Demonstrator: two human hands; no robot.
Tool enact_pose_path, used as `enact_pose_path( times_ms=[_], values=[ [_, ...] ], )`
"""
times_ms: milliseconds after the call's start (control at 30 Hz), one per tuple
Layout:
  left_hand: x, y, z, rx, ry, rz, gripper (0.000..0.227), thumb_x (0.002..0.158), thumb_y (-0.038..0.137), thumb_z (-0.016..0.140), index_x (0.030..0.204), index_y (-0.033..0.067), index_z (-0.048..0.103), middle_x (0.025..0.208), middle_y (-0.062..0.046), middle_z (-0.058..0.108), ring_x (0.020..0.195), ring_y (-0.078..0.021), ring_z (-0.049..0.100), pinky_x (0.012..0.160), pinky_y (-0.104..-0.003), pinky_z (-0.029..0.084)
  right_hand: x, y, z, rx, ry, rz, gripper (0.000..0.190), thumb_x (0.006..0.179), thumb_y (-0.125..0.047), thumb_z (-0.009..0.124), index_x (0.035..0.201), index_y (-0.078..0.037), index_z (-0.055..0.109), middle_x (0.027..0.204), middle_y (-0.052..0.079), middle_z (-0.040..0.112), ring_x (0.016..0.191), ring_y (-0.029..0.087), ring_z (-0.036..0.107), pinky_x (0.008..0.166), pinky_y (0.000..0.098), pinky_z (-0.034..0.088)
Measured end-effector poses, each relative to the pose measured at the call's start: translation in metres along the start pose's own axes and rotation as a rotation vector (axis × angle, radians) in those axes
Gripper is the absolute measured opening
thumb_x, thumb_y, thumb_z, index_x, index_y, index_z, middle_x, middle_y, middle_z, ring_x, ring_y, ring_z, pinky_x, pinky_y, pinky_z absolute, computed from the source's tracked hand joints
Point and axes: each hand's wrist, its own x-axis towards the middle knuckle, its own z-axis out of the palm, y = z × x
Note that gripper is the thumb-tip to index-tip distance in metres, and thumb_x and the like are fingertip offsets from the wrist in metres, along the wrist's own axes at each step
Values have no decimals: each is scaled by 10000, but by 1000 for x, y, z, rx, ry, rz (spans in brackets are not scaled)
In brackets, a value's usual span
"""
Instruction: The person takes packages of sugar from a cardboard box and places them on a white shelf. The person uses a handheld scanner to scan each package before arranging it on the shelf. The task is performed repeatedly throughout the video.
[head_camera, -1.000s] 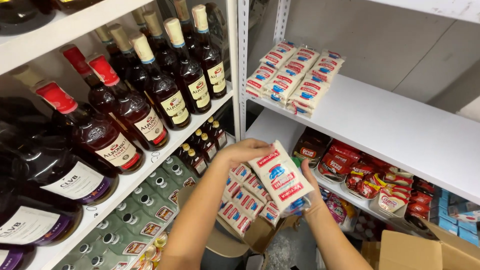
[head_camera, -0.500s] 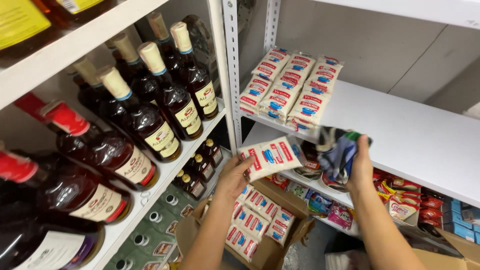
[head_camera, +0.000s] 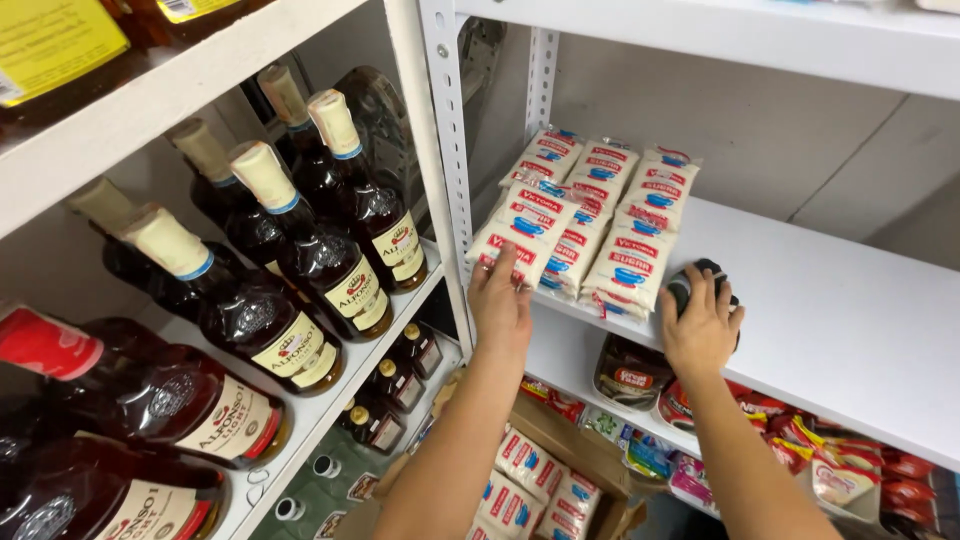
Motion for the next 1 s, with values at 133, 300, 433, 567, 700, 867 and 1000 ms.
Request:
enact_pose_path(
  times_ms=[133, 300, 433, 567, 700, 867, 1000],
  values=[
    [39, -18, 13, 21, 10, 83, 342, 915, 73, 716, 1241, 41, 617, 1099, -66, 698, 976, -158, 691, 817, -319, 586, -1, 12, 19, -15, 6, -19, 588, 1009, -495, 518, 1496, -166, 511, 1577, 158, 487, 1502, 437, 338, 1194, 643, 174],
    [83, -35, 20, 100, 67, 198, 243, 969, 99, 732, 1138, -9, 593, 992, -66, 650, 816, -147, 618, 660, -312, 515, -2, 10, 14, -54, -15, -36, 631, 906, -417, 562, 1495, -193, 520, 1603, 134, 468, 1509, 410, 341, 1192, 626, 212],
    [90, -25, 33, 128, 131, 177, 255, 958, 102, 715, 1153, -3, 590, 1010, -83, 676, 822, -155, 634, 671, -314, 539, -4, 8, 13, -35, -4, -52, 643, 903, -412, 567, 1506, -195, 518, 1606, 135, 465, 1509, 413, 346, 1186, 628, 226],
    [79, -17, 44, 176, 222, 107, 360, 970, 107, 650, 1292, -2, 530, 1139, -146, 662, 939, -222, 670, 773, -371, 593, -5, 13, 14, -52, -11, -60, 638, 910, -405, 567, 1508, -188, 519, 1602, 144, 467, 1505, 420, 339, 1180, 636, 235],
    [71, -10, 47, 220, 271, 67, 495, 994, 121, 566, 1445, 13, 396, 1287, -187, 607, 1086, -277, 678, 886, -425, 624, -5, 13, 15, -53, -24, -57, 633, 904, -395, 568, 1501, -190, 519, 1606, 142, 467, 1515, 411, 340, 1190, 635, 230],
    [87, -18, 38, 141, 269, 35, 553, 1003, 121, 567, 1490, 11, 330, 1321, -210, 594, 1115, -304, 678, 904, -451, 623, -5, 15, 18, -69, -19, -66, 642, 908, -402, 563, 1513, -192, 509, 1608, 146, 460, 1512, 417, 334, 1182, 635, 228],
    [90, -16, 38, 91, 257, 21, 519, 1011, 153, 558, 1476, 10, 378, 1314, -215, 605, 1097, -308, 685, 888, -460, 623, -6, 15, 19, -66, -19, -65, 648, 912, -411, 558, 1522, -199, 506, 1608, 144, 457, 1508, 427, 330, 1180, 638, 227]
  ],
)
